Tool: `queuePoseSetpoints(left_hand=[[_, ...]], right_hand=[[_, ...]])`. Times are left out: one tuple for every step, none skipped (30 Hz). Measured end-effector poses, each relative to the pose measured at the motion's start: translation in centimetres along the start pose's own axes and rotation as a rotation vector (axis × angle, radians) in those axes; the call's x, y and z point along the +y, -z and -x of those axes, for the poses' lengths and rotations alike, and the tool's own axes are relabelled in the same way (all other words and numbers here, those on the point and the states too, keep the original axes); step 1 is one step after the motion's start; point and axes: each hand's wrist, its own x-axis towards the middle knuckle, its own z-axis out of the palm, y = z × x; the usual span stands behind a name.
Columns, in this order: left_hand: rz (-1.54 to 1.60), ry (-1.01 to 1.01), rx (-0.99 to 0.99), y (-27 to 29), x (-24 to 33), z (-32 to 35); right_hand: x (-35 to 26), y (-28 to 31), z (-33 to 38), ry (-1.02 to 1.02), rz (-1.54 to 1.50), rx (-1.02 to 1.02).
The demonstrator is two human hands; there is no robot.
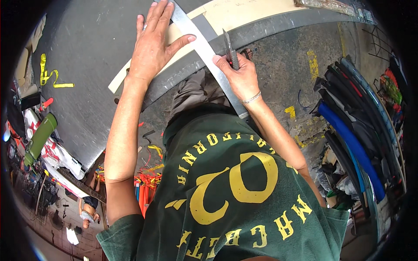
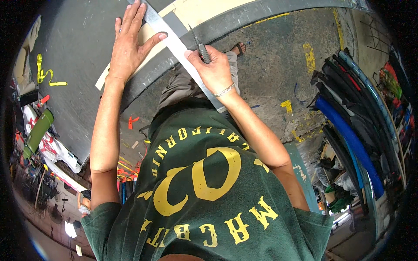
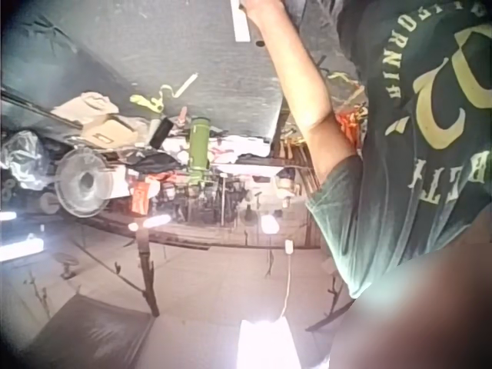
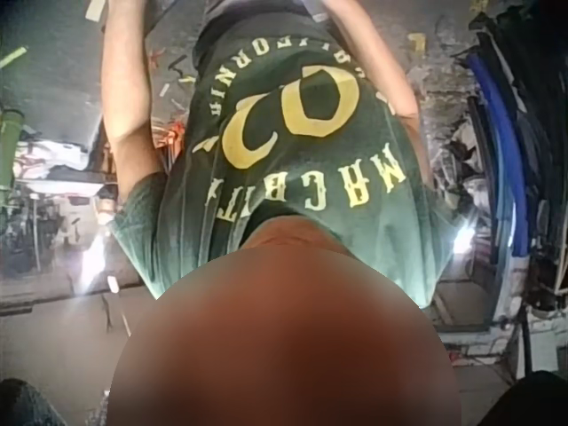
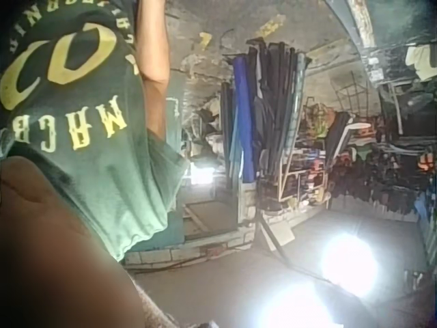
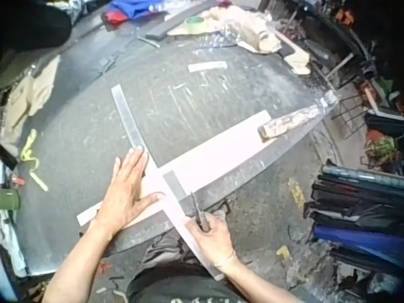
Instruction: Measuring and cutting strips of material using a metal ruler and a utility knife on a workbench.
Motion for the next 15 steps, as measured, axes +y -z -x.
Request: queuePoseSetpoints(left_hand=[[-0.009,-0.001,0.0,-0.03,-0.01,-0.02],[-0.017,-0.002,0.001,-0.07,-0.05,-0.01],[-0.018,-0.002,0.001,-0.09,-0.06,-0.01],[-0.012,-0.006,0.003,-0.1,-0.05,-0.03],[-0.005,-0.008,0.003,-0.12,-0.09,0.02],[-0.004,-0.004,0.002,-0.17,-0.18,0.06],[-0.006,-0.009,0.012,-0.22,-0.28,0.09],[-0.009,-0.017,0.022,-0.26,-0.25,0.07],[-0.008,-0.017,0.022,-0.25,-0.16,0.07],[-0.008,-0.007,0.012,-0.19,-0.02,0.05],[-0.008,0.002,0.002,-0.11,0.05,0.01],[-0.007,0.003,0.001,-0.09,0.04,0.01],[-0.006,-0.001,0.004,-0.08,0.01,0.01],[-0.005,-0.006,0.007,-0.13,-0.05,0.03],[-0.004,-0.006,0.005,-0.18,-0.1,0.07]], right_hand=[[0.08,0.01,0.01,-0.001,0.0,0.0],[0.22,0.0,0.02,0.002,-0.017,-0.001],[0.31,0.0,0.01,0.004,-0.034,-0.001],[0.21,0.02,0.03,0.004,-0.034,-0.002],[-0.01,0.02,0.09,-0.001,-0.035,-0.003],[-0.13,0.01,0.12,-0.005,-0.037,-0.005],[-0.09,-0.03,0.09,-0.008,-0.035,-0.008],[-0.01,0.0,0.07,-0.016,-0.046,-0.011],[0.05,0.02,0.06,-0.025,-0.056,-0.014],[0.06,0.02,0.1,-0.025,-0.055,-0.014],[0.0,0.01,0.15,-0.025,-0.062,-0.005],[-0.06,0.0,0.19,-0.025,-0.069,0.003],[-0.1,-0.01,0.2,-0.026,-0.068,0.003],[-0.09,-0.06,0.21,-0.028,-0.082,0.001],[-0.05,-0.12,0.23,-0.031,-0.096,-0.001]])
